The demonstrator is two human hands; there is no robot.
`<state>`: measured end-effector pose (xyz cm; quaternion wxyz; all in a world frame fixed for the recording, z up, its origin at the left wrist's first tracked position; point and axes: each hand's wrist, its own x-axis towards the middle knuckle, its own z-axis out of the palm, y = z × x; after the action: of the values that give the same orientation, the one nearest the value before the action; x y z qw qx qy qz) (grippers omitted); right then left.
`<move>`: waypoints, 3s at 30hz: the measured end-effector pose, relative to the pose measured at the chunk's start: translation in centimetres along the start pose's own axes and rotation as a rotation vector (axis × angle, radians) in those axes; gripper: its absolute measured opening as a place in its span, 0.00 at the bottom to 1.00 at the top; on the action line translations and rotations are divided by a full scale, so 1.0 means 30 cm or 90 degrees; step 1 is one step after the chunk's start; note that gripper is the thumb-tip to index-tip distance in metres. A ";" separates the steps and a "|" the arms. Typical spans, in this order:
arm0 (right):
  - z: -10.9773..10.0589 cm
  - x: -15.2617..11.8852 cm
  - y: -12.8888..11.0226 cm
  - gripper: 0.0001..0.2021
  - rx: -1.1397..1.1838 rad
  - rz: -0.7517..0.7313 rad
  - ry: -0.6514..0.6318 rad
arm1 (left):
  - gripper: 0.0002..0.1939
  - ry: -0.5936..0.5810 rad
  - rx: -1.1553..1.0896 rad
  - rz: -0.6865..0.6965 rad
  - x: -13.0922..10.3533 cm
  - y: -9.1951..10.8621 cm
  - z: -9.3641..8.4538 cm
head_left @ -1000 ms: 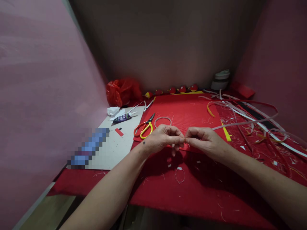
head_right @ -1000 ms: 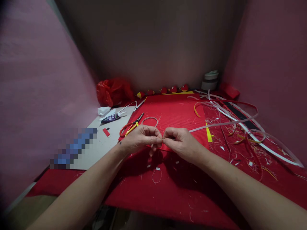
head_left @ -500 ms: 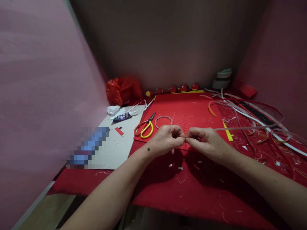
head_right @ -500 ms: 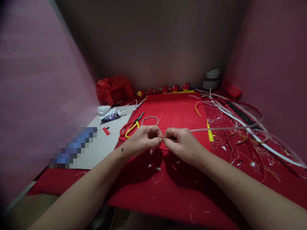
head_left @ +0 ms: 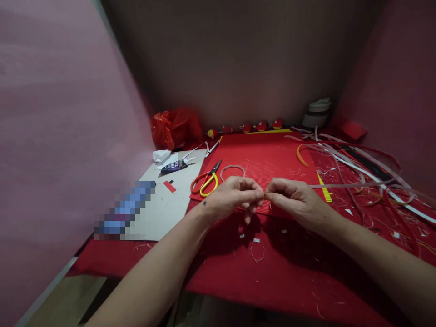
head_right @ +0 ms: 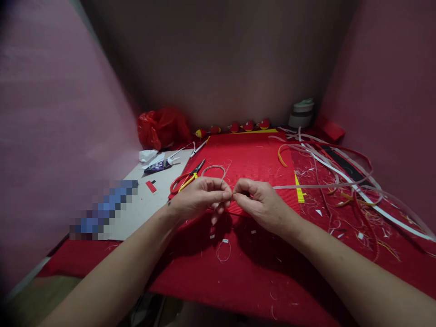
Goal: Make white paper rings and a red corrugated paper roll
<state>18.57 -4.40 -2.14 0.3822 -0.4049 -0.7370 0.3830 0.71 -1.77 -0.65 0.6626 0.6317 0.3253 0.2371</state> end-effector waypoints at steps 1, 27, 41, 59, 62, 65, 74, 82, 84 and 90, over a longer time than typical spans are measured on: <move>-0.001 -0.001 -0.002 0.08 0.003 -0.007 0.002 | 0.07 0.004 -0.013 -0.003 0.001 -0.003 -0.001; -0.013 -0.012 -0.042 0.08 0.193 0.029 -0.111 | 0.08 -0.103 -0.179 -0.016 0.021 -0.024 -0.028; -0.004 -0.004 -0.019 0.10 0.068 0.083 -0.082 | 0.08 -0.076 -0.080 -0.028 0.014 -0.020 -0.027; -0.007 -0.003 -0.010 0.09 0.157 0.145 -0.045 | 0.09 -0.060 -0.120 -0.026 0.020 -0.027 -0.015; -0.004 0.000 -0.013 0.08 0.161 0.140 -0.019 | 0.10 -0.031 -0.105 -0.005 0.017 -0.018 -0.013; -0.001 0.001 -0.012 0.08 0.141 0.143 0.004 | 0.09 0.011 -0.046 0.011 0.010 0.001 -0.002; 0.003 0.003 0.014 0.09 0.005 0.092 0.033 | 0.04 0.144 0.231 0.100 0.009 -0.005 0.042; 0.002 0.005 0.003 0.09 -0.062 0.076 0.044 | 0.03 0.180 0.193 0.067 0.019 -0.022 0.065; 0.005 0.005 0.007 0.10 -0.073 0.066 0.041 | 0.03 0.174 0.126 0.025 0.019 -0.015 0.070; 0.017 0.011 0.031 0.08 -0.066 0.011 0.091 | 0.03 0.207 0.097 0.011 0.018 -0.005 0.082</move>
<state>18.29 -3.89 -3.10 0.4089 -0.4568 -0.7234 0.3175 2.86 -3.07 -0.89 0.5492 0.6362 0.4397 0.3168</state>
